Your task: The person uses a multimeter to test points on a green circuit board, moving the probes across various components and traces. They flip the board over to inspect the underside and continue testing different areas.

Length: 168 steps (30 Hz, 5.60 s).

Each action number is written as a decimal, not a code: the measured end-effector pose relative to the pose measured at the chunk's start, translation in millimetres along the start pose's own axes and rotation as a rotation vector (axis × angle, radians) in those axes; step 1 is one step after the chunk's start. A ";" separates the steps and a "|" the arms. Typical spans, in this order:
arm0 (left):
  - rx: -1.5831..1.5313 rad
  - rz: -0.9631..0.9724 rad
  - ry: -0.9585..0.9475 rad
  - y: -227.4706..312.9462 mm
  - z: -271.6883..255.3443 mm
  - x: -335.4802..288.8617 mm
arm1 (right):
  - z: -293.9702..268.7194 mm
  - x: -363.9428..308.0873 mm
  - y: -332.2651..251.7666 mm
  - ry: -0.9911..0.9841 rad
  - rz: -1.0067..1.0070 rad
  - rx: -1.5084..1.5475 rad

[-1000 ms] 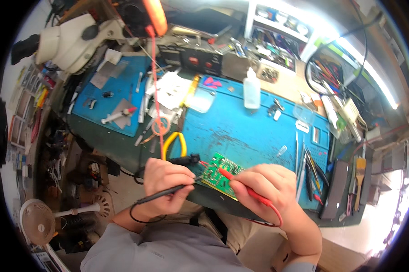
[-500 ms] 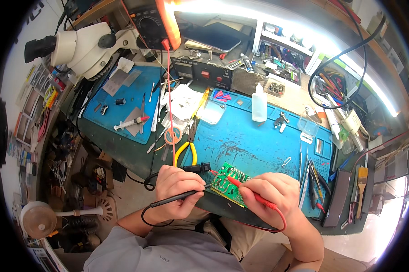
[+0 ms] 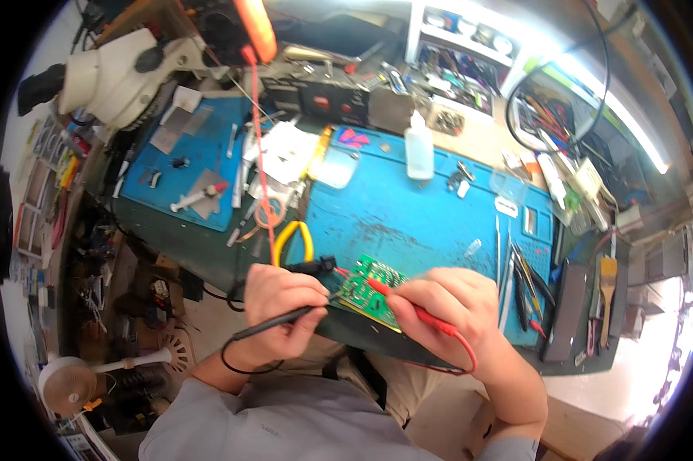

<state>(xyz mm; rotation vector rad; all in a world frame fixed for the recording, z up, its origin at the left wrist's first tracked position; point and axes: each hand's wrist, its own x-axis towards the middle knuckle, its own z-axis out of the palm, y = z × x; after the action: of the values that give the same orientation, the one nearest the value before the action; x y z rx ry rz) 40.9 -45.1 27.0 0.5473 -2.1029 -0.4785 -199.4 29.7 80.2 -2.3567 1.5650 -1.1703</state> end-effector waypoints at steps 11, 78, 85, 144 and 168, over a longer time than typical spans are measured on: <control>0.035 0.007 -0.014 -0.7 2.0 -2.9 | 3.2 -1.2 4.5 0.023 -0.038 0.027; 0.014 0.073 0.075 -9.8 0.3 -17.5 | -1.2 -13.5 0.8 0.169 0.212 0.284; 0.011 0.070 0.072 -9.3 0.7 -17.0 | -4.4 -14.4 0.9 0.122 0.203 0.272; 0.122 0.182 0.155 -14.8 10.0 -25.4 | -1.0 -7.7 -0.5 0.090 0.195 0.141; 0.133 0.177 0.127 -14.0 9.0 -25.2 | 0.5 -3.1 3.8 0.008 0.100 0.187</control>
<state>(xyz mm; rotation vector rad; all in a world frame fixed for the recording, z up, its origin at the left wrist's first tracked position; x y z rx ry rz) 49.1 -41.8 -1.9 0.4501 -2.0482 -0.1993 -202.5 30.2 76.5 -2.1346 1.4860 -1.2465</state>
